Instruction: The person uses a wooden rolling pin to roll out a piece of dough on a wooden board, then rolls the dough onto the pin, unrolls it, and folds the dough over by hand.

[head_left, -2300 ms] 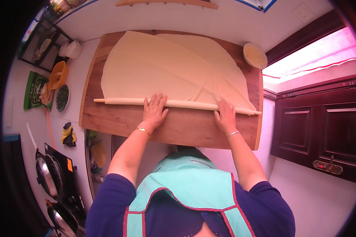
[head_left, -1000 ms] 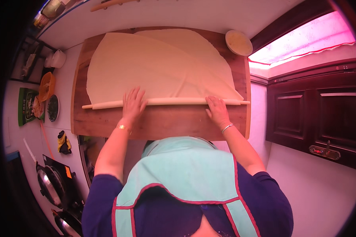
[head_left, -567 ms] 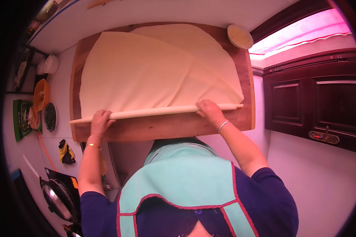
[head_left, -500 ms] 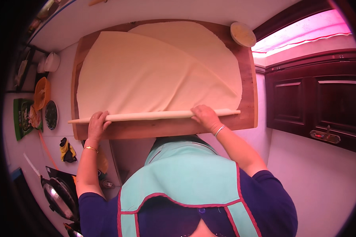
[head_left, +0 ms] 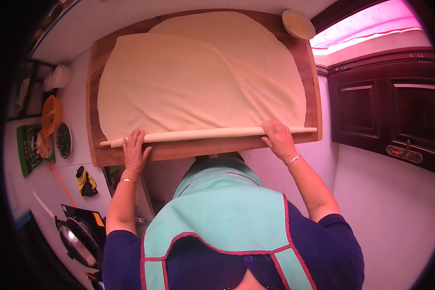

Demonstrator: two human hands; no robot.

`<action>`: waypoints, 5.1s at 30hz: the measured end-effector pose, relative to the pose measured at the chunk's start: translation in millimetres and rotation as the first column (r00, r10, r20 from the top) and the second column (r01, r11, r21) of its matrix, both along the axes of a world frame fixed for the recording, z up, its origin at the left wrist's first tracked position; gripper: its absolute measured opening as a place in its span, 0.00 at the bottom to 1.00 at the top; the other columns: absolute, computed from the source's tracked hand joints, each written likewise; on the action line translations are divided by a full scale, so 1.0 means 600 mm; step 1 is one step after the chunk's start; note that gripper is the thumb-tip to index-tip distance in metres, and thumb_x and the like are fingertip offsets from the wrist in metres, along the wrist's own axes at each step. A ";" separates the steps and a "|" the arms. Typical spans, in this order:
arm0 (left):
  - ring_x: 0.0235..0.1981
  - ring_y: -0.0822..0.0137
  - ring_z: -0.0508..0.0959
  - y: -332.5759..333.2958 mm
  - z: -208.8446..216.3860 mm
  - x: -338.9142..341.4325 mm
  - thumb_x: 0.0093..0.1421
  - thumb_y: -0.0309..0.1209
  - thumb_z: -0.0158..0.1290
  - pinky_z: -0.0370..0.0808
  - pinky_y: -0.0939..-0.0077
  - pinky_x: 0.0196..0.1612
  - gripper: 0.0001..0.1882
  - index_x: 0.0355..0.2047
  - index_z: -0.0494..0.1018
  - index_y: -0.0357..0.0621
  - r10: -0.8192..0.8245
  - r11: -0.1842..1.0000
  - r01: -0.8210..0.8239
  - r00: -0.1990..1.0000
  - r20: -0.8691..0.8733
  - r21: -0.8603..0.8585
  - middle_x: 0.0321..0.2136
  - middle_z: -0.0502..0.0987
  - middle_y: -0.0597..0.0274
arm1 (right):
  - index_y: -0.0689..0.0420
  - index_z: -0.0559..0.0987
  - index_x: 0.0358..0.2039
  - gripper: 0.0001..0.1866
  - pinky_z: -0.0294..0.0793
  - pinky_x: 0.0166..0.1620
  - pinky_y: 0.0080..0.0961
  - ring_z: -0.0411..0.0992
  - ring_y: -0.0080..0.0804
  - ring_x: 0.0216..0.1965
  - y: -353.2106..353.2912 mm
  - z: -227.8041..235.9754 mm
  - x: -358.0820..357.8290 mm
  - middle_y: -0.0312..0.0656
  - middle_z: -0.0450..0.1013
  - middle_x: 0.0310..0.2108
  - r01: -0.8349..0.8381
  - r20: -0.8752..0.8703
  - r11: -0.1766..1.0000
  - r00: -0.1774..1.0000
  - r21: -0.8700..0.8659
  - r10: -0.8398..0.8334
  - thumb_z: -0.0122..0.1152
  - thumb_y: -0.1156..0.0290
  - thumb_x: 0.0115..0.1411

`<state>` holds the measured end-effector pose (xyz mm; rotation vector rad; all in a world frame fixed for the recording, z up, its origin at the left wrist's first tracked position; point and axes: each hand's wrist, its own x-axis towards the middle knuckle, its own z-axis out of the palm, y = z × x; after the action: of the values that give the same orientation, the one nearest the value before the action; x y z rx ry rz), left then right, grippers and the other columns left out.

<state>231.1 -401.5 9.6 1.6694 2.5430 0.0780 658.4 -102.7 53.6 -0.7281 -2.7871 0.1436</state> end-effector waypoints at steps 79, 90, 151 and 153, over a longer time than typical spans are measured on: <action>0.45 0.58 0.73 0.034 0.037 0.050 0.53 0.36 0.60 0.65 0.60 0.50 0.20 0.46 0.73 0.48 -0.327 0.936 0.279 0.914 0.241 0.213 0.39 0.74 0.60 | 0.54 0.74 0.48 0.26 0.63 0.57 0.42 0.67 0.40 0.49 -0.099 -0.042 -0.046 0.42 0.70 0.44 0.097 -0.073 0.967 0.990 -0.235 -0.117 0.69 0.68 0.47; 0.59 0.53 0.66 0.065 -0.011 -0.049 0.65 0.38 0.47 0.56 0.50 0.63 0.21 0.56 0.67 0.48 0.069 0.969 -0.059 0.997 -0.033 0.239 0.57 0.67 0.52 | 0.54 0.76 0.44 0.22 0.67 0.47 0.37 0.69 0.41 0.43 -0.087 -0.019 -0.100 0.40 0.72 0.38 -0.051 -0.066 0.935 0.997 -0.350 0.030 0.67 0.64 0.48; 0.40 0.59 0.73 0.178 0.041 0.137 0.46 0.35 0.63 0.71 0.64 0.45 0.28 0.49 0.71 0.46 -0.561 0.827 0.543 0.815 0.144 0.147 0.37 0.72 0.61 | 0.46 0.61 0.64 0.32 0.42 0.66 0.59 0.43 0.38 0.70 0.250 -0.150 -0.358 0.36 0.51 0.68 0.444 0.007 0.896 0.896 -0.007 -0.444 0.47 0.47 0.62; 0.41 0.57 0.73 0.173 0.041 0.133 0.46 0.33 0.64 0.70 0.63 0.46 0.28 0.49 0.71 0.45 -0.564 0.825 0.549 0.814 0.138 0.135 0.38 0.73 0.59 | 0.46 0.61 0.64 0.32 0.41 0.66 0.59 0.43 0.38 0.70 0.251 -0.146 -0.353 0.36 0.50 0.68 0.419 0.033 0.904 0.908 -0.087 -0.418 0.47 0.47 0.63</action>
<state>310.8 -297.8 34.0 2.2603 1.8552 0.2779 446.4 48.0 -33.9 -1.3341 -2.5741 0.1851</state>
